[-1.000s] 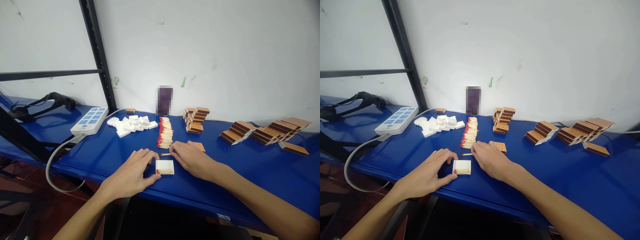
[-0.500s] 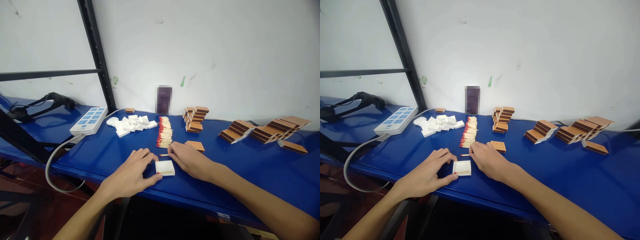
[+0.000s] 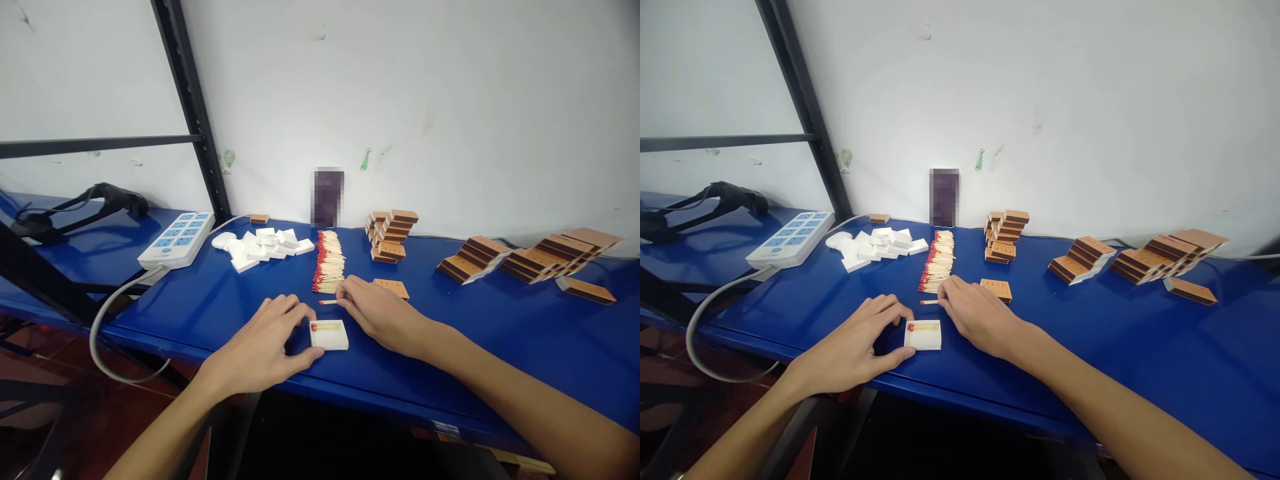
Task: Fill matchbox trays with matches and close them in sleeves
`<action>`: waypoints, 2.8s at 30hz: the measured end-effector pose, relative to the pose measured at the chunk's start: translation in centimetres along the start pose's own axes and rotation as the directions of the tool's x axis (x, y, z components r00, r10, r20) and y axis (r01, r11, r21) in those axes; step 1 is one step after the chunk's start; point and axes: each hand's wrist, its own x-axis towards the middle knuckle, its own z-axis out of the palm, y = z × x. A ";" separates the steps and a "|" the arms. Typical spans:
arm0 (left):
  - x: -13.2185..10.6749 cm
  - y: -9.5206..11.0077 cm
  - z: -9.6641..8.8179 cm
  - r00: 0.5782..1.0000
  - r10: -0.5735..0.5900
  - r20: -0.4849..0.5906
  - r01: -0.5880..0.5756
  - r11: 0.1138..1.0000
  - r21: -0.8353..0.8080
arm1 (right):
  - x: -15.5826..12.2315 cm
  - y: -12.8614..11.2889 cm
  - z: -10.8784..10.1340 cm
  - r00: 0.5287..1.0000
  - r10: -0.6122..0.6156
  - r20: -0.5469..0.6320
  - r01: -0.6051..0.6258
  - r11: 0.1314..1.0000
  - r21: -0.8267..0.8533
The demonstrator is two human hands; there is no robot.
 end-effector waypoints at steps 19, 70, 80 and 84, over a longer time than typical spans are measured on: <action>0.1 -0.2 0.3 0.999 0.001 -0.040 -0.001 1.000 -0.015 | -0.2 -0.9 -0.5 1.000 0.005 -0.010 -0.005 0.999 0.049; 0.2 -0.2 0.3 0.999 0.018 -0.038 -0.019 0.999 -0.035 | 1.2 0.7 1.1 0.994 0.029 -0.103 -0.030 0.999 -0.011; 0.1 -0.3 0.3 1.000 0.014 -0.026 -0.015 1.000 -0.026 | 1.1 0.2 0.9 0.996 0.030 -0.088 -0.033 0.999 -0.030; 0.1 -0.3 0.3 0.999 0.020 -0.029 -0.021 1.000 -0.021 | 1.0 0.0 0.9 0.997 -0.010 -0.080 0.010 1.000 0.010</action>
